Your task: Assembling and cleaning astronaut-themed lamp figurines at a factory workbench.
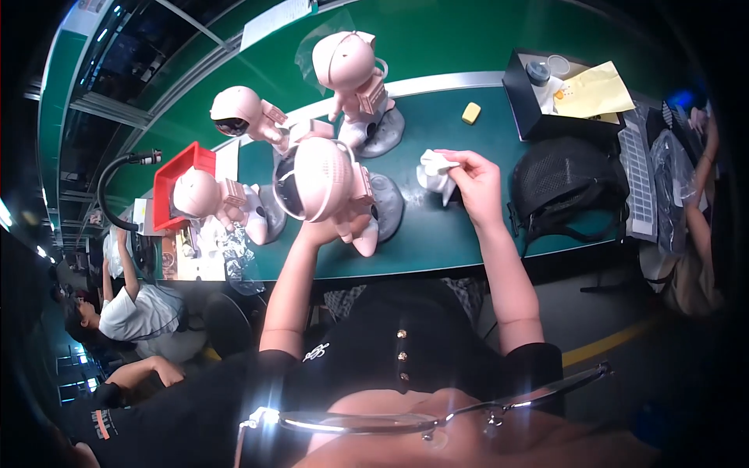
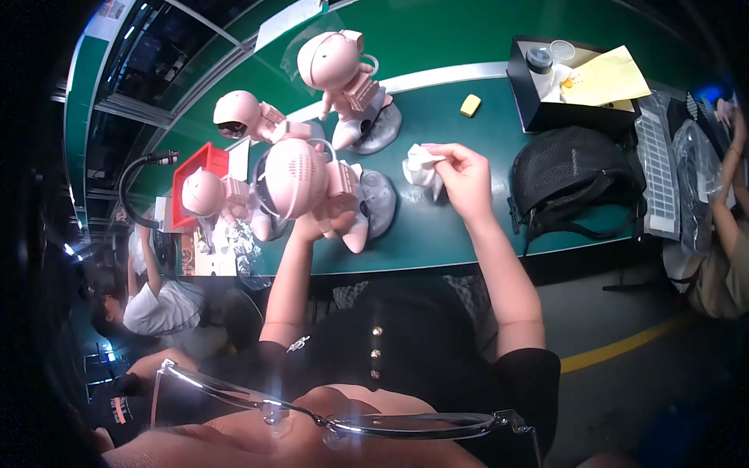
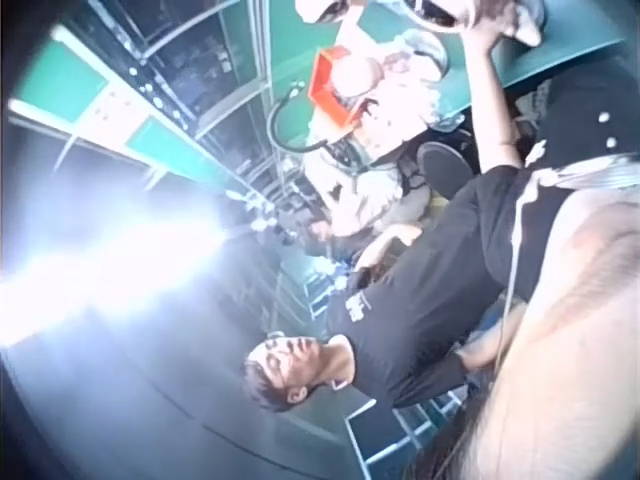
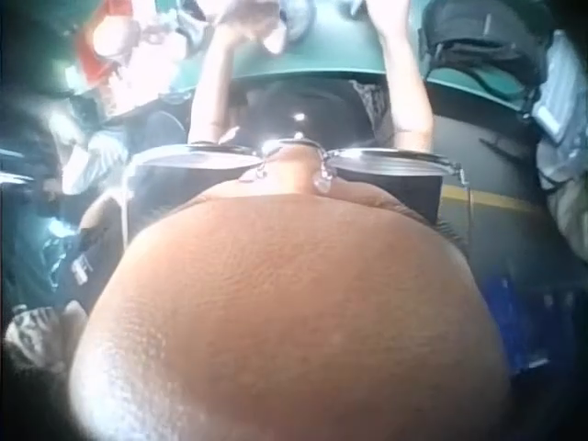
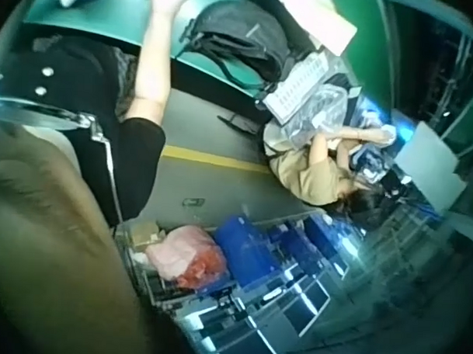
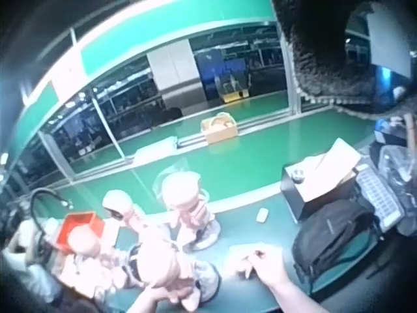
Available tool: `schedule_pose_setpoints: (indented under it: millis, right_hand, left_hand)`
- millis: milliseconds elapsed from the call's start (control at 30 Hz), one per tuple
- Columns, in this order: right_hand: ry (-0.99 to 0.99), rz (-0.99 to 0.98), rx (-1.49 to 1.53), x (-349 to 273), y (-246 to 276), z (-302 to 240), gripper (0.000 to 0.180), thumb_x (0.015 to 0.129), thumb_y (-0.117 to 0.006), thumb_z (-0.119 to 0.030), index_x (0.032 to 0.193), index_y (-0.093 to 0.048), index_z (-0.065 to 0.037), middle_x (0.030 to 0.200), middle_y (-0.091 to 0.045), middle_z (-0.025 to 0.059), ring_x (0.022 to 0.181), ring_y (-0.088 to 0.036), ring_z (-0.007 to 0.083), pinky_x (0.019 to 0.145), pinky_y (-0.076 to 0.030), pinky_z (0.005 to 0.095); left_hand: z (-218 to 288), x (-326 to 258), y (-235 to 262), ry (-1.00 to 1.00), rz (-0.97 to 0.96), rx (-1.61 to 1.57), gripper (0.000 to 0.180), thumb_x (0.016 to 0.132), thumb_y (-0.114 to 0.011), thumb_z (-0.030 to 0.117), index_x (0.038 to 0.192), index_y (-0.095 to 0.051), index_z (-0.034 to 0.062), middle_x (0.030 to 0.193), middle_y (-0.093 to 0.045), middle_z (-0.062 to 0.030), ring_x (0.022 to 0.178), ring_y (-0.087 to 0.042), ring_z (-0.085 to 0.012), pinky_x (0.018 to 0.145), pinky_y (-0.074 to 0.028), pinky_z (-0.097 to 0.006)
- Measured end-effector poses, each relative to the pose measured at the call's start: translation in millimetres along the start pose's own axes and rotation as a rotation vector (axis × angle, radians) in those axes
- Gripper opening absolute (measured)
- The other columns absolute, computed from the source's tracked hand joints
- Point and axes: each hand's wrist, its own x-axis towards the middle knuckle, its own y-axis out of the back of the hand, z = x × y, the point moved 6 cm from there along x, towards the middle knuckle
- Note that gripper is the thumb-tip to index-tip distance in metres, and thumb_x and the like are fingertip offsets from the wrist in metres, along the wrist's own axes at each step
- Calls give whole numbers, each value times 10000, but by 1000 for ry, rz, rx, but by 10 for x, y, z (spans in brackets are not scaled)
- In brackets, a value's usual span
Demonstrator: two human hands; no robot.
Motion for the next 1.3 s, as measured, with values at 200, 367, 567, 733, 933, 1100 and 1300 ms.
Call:
schedule_pose_setpoints:
  millis: [200, 367, 567, 733, 933, 1100, 1300]
  right_hand:
    - [71, -178, -351, -42, -415, 297, 255, 821, -576, -22, 1066, -630, 24, 1153, -603, 178, 978, -628, 214, 767, -528, 306]
    - [391, -559, -1090, -460, -903, 364, 349, 802, -547, -46, 1136, -532, 55, 1268, -482, 195, 1212, -437, 369, 1007, -374, 469]
    - [611, -630, -1084, -854, -900, 297, 282, 707, -567, -20, 979, -609, 42, 1160, -567, 161, 1096, -543, 310, 896, -483, 387]
    - [317, -847, -695, -997, -937, 297, 216, 665, -634, 50, 870, -664, -8, 862, -672, 109, 864, -643, 258, 770, -522, 346]
    - [-9, -41, -393, -480, -567, 312, 191, 802, -643, -31, 987, -642, 13, 929, -646, 91, 820, -612, 140, 764, -488, 280]
    - [224, -233, -523, -764, -908, 292, 95, 775, -623, 24, 860, -662, 8, 1002, -590, 88, 809, -621, 183, 671, -490, 273]
    - [-231, -831, -601, -1071, -874, 204, 159, 733, -616, 53, 867, -678, -7, 912, -639, 117, 818, -636, 223, 703, -501, 292]
  left_hand:
    - [-69, 103, -34, 33, -75, -83, 515, 672, -737, 331, 1136, -606, 152, 1158, -570, -81, 1137, -489, -281, 1007, -347, -411]
    - [-118, 17, -62, -5, -193, 174, 532, 662, -753, 381, 1117, -622, 140, 1156, -584, -78, 1145, -488, -281, 1016, -328, -415]
    - [9, -49, -27, -99, 35, 196, 629, 579, -788, 408, 1106, -618, 110, 1151, -582, -84, 1131, -490, -284, 1006, -327, -419]
    - [-90, -68, 17, -70, 96, 201, 673, 450, -872, 259, 1045, -610, 89, 956, -632, -42, 968, -567, -231, 877, -432, -382]
    - [-31, -146, 86, -5, 84, -169, 844, 454, -902, 165, 1184, -507, 14, 1107, -589, -82, 1057, -559, -209, 938, -434, -367]
    - [-89, -141, 33, -22, 115, -232, 865, 431, -910, 188, 1181, -512, 21, 1101, -593, -84, 1036, -561, -207, 920, -438, -365]
    - [-336, -239, 108, -122, 131, -215, 1132, 366, -916, 379, 1302, -395, 14, 1293, -458, -140, 1228, -423, -266, 1022, -332, -389]
